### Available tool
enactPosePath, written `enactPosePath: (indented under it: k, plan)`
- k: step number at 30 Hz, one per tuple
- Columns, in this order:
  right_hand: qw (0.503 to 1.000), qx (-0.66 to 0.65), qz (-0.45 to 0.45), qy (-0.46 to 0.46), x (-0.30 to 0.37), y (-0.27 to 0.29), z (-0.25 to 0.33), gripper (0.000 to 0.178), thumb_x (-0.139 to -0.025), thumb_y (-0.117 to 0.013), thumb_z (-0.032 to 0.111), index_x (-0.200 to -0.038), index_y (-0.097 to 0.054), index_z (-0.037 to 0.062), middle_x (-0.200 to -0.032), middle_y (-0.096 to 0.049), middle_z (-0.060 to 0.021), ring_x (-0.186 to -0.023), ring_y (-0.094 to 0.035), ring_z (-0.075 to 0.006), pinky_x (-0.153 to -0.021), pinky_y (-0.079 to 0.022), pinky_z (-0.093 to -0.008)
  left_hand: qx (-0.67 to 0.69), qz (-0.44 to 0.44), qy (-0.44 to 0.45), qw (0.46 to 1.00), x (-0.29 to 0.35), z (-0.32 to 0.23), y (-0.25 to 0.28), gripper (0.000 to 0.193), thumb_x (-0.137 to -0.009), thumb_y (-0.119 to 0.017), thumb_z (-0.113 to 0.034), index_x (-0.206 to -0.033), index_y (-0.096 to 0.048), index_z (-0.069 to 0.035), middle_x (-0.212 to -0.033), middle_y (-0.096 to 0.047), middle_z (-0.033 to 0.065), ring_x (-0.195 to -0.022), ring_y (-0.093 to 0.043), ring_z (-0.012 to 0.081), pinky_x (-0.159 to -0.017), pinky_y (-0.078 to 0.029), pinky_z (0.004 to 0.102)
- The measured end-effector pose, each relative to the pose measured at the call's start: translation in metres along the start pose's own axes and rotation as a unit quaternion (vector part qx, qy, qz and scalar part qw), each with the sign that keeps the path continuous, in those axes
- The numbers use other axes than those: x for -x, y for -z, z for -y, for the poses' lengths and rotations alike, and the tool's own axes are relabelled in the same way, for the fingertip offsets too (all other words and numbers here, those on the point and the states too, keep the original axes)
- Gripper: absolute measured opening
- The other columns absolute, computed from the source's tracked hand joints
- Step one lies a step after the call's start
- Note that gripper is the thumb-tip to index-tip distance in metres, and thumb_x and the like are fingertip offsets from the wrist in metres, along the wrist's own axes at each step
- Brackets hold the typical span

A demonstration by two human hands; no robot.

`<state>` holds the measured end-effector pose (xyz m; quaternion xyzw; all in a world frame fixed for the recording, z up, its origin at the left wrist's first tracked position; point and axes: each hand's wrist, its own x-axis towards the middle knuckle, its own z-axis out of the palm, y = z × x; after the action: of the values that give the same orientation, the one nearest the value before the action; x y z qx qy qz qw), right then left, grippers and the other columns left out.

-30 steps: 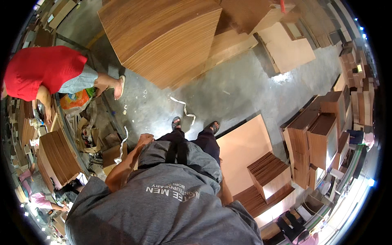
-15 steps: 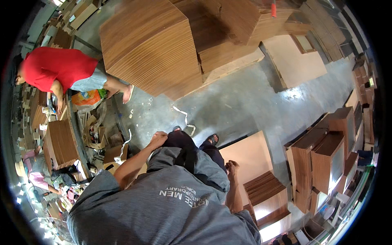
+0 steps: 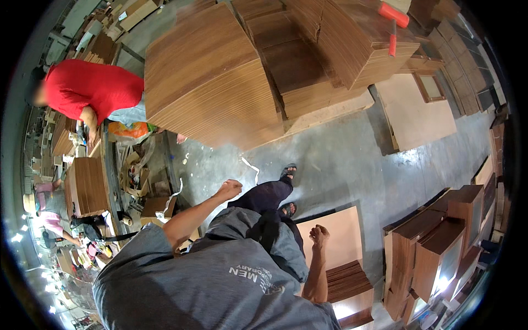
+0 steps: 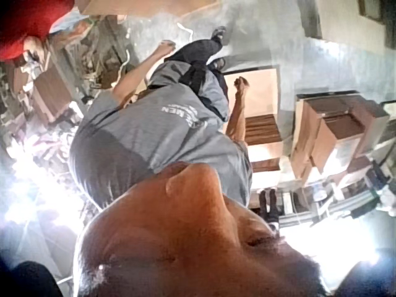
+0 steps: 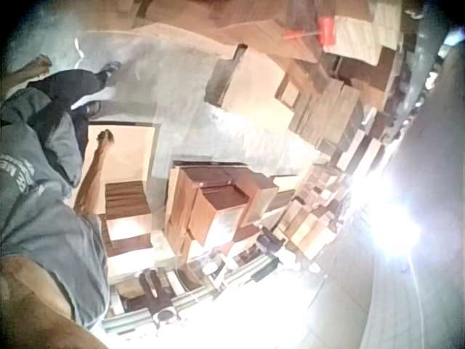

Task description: The person assembles wooden furniture parts by aligning panels and striking them with a mallet to secure joints, then uses a small sanding block to smooth the edges of the assembled wood.

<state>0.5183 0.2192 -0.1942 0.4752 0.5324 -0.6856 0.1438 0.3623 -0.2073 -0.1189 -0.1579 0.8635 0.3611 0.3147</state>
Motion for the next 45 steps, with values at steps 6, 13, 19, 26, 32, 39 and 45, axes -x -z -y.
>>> enactPosePath:
  k: [6, 13, 19, 26, 32, 39, 45]
  plan:
    - [0.999, 0.033, -0.021, -0.006, 0.013, -0.005, 0.005, 0.031, -0.086, -0.062, 0.017, -0.109, -0.062, -0.0038, -0.079, -0.065, -0.0094, -0.065, -0.062, -0.0165, -0.055, -0.051, -0.0274, -0.031, 0.034, -0.109, 0.993, -0.076, -0.031, -0.004, 0.033, -0.079, -0.062, -0.017, -0.103, -0.068, 0.004, -0.076, -0.069, 0.0108, -0.065, -0.064, 0.0161, -0.058, -0.051, 0.0307]
    - [0.986, 0.103, -0.115, 0.055, 0.006, -0.007, 0.036, 0.023, -0.087, -0.055, 0.009, -0.1, -0.067, -0.0058, -0.079, -0.065, -0.0071, -0.066, -0.057, -0.0132, -0.058, -0.046, -0.0263, 0.038, 0.063, -0.097, 0.993, -0.113, -0.096, -0.002, 0.021, -0.074, -0.056, -0.019, -0.074, -0.061, 0.002, -0.071, -0.059, 0.0226, -0.067, -0.059, 0.0345, -0.064, -0.044, 0.045]
    - [0.993, 0.06, -0.1, -0.025, -0.006, -0.018, 0.052, 0.024, -0.085, -0.052, 0.005, -0.101, -0.066, -0.0056, -0.082, -0.066, -0.0068, -0.068, -0.058, -0.0122, -0.06, -0.045, -0.0239, -0.033, 0.047, -0.073, 0.996, -0.135, -0.108, -0.018, 0.021, -0.076, -0.055, -0.015, -0.082, -0.066, 0.001, -0.082, -0.065, 0.0232, -0.077, -0.065, 0.0355, -0.072, -0.049, 0.0424]
    - [0.99, 0.129, -0.056, -0.034, -0.046, -0.011, 0.031, 0.024, -0.085, -0.054, 0.007, -0.102, -0.066, -0.0054, -0.086, -0.066, -0.0078, -0.074, -0.059, -0.014, -0.067, -0.048, -0.0258, -0.089, 0.095, 0.05, 0.99, -0.137, -0.115, -0.052, 0.033, -0.082, -0.057, -0.016, -0.109, -0.067, -0.002, -0.11, -0.066, 0.0207, -0.106, -0.062, 0.0327, -0.093, -0.048, 0.0395]
    - [0.988, 0.138, 0.001, -0.065, -0.094, -0.002, 0.022, 0.025, -0.088, -0.059, 0.013, -0.108, -0.064, -0.0025, -0.084, -0.065, -0.0072, -0.074, -0.059, -0.0141, -0.065, -0.048, -0.0273, -0.202, 0.179, 0.065, 0.961, -0.155, -0.115, -0.113, 0.049, -0.083, -0.057, -0.02, -0.126, -0.055, 0.003, -0.125, -0.058, 0.0244, -0.118, -0.055, 0.0363, -0.102, -0.041, 0.0408]
    - [0.979, 0.167, 0.084, -0.084, -0.199, -0.014, -0.002, 0.023, -0.088, -0.062, 0.014, -0.106, -0.063, 0.0007, -0.081, -0.063, -0.0048, -0.067, -0.059, -0.011, -0.057, -0.049, -0.0245, -0.415, 0.28, 0.038, 0.865, -0.152, -0.093, -0.199, 0.074, -0.08, -0.066, -0.032, -0.136, -0.037, 0.006, -0.127, -0.044, 0.0332, -0.116, -0.048, 0.0461, -0.095, -0.042, 0.0548]
    - [0.987, 0.085, 0.14, -0.011, -0.337, -0.01, -0.083, 0.025, -0.088, -0.066, 0.02, -0.107, -0.062, 0.0047, -0.079, -0.059, -0.0008, -0.063, -0.054, -0.0084, -0.053, -0.045, -0.0228, -0.429, 0.278, 0.044, 0.858, -0.17, -0.079, -0.217, 0.076, -0.071, -0.07, -0.024, -0.132, -0.041, 0.011, -0.123, -0.047, 0.0351, -0.112, -0.051, 0.0454, -0.092, -0.043, 0.0555]
